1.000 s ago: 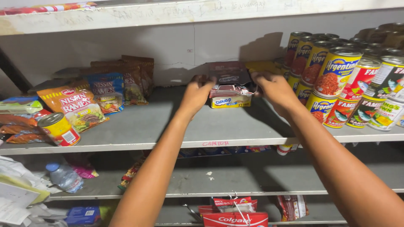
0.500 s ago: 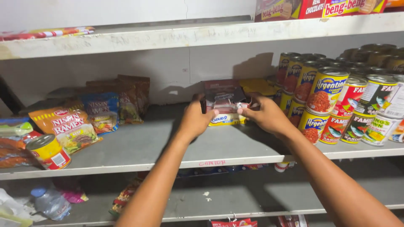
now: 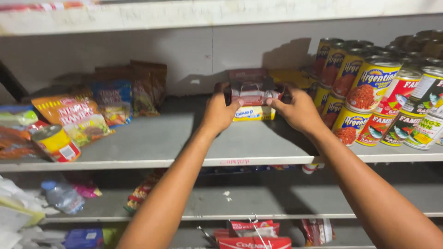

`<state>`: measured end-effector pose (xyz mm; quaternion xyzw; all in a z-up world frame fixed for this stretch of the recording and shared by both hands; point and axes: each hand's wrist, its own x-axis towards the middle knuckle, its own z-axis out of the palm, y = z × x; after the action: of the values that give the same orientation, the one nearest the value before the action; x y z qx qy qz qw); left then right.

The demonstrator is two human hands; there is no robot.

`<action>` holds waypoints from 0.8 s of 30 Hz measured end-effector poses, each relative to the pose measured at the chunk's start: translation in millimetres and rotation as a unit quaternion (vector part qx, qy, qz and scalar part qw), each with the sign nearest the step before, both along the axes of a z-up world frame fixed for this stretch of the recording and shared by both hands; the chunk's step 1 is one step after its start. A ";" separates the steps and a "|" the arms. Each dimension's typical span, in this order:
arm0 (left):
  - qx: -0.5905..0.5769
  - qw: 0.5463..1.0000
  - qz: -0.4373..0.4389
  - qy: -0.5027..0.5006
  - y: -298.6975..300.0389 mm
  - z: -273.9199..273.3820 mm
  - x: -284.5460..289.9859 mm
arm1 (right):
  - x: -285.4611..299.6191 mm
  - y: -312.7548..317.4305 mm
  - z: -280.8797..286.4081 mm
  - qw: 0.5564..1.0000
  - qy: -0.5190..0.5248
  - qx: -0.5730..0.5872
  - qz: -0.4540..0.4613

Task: Organizing various canned goods and snack packages on a grocery shelf.

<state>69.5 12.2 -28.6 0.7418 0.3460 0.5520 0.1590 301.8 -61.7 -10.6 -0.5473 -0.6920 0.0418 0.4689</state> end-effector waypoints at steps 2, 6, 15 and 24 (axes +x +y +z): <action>-0.009 1.000 -0.015 0.001 3.0 -10.3 0.7 | -2.3 -1.6 0.8 1.000 -0.005 0.000 -0.004; -0.027 0.999 -0.036 0.011 -6.9 -3.4 -0.9 | -2.4 -6.1 0.1 1.000 -0.004 -0.008 -0.006; -0.049 0.998 -0.015 0.025 -26.9 6.4 -2.8 | -3.6 -16.4 -6.4 1.000 -0.007 0.004 -0.026; -0.035 0.997 0.029 0.069 0.3 -12.7 -25.2 | -10.7 -24.8 -1.2 0.994 -0.054 0.089 -0.020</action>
<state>44.3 12.5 -41.2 0.7617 0.3967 0.4916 0.1445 291.1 -86.5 -11.8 -0.5185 -0.7064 -0.0590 0.4782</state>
